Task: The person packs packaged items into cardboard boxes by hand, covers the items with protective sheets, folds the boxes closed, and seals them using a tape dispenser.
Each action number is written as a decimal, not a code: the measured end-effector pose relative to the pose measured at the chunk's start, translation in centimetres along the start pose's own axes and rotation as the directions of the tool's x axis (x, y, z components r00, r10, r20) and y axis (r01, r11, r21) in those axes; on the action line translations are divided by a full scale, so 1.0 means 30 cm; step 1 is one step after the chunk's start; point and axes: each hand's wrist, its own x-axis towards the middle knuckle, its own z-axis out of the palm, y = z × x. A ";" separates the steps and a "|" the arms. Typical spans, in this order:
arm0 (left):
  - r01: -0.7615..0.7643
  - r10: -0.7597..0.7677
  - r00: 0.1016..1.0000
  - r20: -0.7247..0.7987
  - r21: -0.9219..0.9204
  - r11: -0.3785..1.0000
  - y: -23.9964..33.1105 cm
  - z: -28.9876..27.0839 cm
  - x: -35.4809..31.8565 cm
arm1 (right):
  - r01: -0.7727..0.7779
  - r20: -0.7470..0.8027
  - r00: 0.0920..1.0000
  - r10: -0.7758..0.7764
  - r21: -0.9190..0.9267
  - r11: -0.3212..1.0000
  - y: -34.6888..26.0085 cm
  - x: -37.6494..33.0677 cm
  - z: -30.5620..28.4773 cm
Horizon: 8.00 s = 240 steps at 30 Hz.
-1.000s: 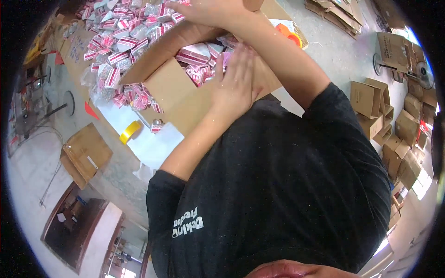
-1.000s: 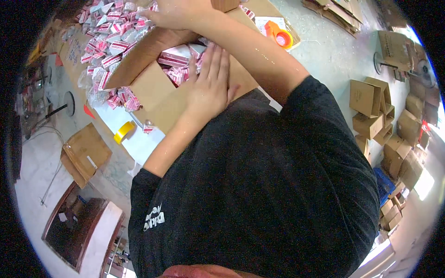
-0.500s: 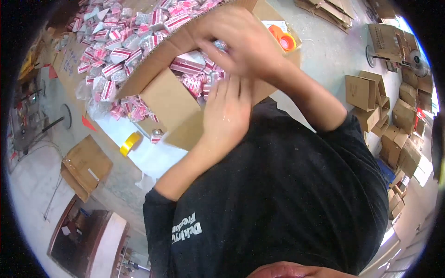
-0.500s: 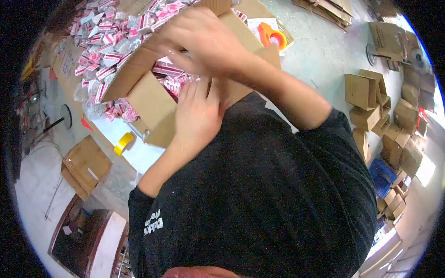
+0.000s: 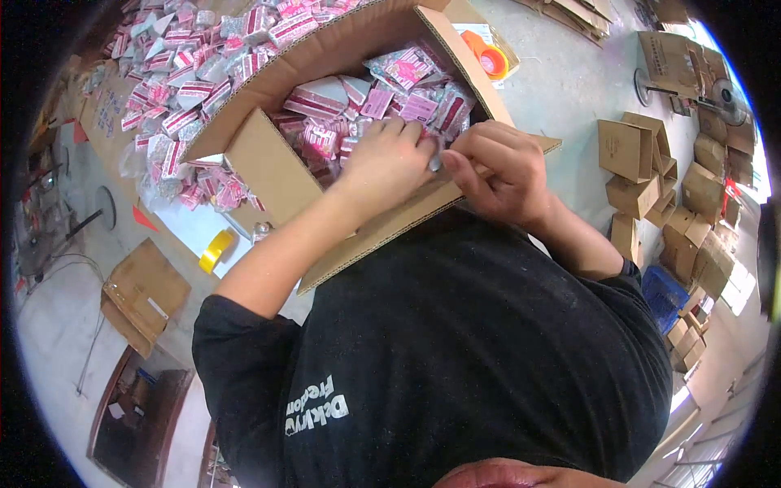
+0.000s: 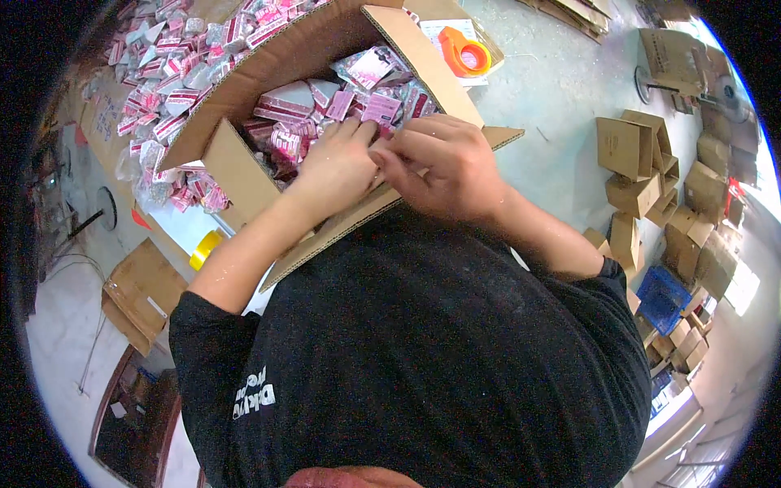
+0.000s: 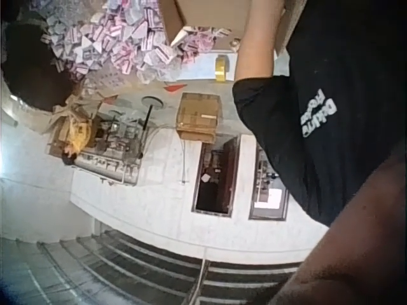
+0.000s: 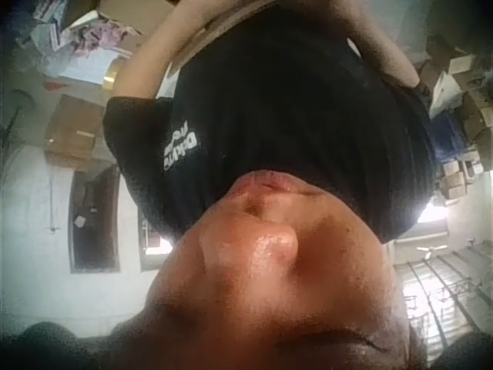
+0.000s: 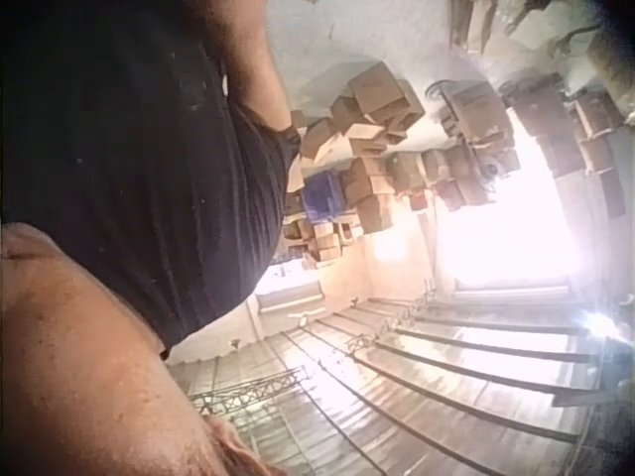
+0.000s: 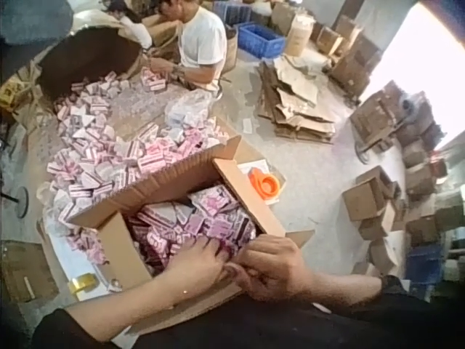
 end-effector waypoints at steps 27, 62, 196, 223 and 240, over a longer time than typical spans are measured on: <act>0.324 -0.280 0.945 0.169 -0.368 0.872 -0.008 -0.387 -0.114 | -0.105 0.462 0.767 0.445 -0.594 0.797 0.143 0.108 -0.009; 0.641 -0.952 0.086 -0.294 -0.716 0.279 0.057 0.119 -0.432 | 0.148 0.067 0.989 -0.133 -0.516 0.843 0.210 0.260 0.082; 0.440 -0.954 0.284 -0.093 -0.872 0.216 -0.128 0.134 -0.501 | -0.019 0.863 0.384 0.330 -0.349 0.937 0.062 0.491 0.103; 0.493 -0.957 0.285 0.052 -0.864 0.100 -0.117 0.082 -0.503 | -0.142 0.534 0.435 0.725 -0.754 0.641 0.621 0.377 -0.546; 0.457 -0.947 0.321 -0.019 -0.873 0.172 -0.133 0.112 -0.507 | 0.067 0.645 0.364 0.672 -0.737 0.672 0.578 0.420 -0.192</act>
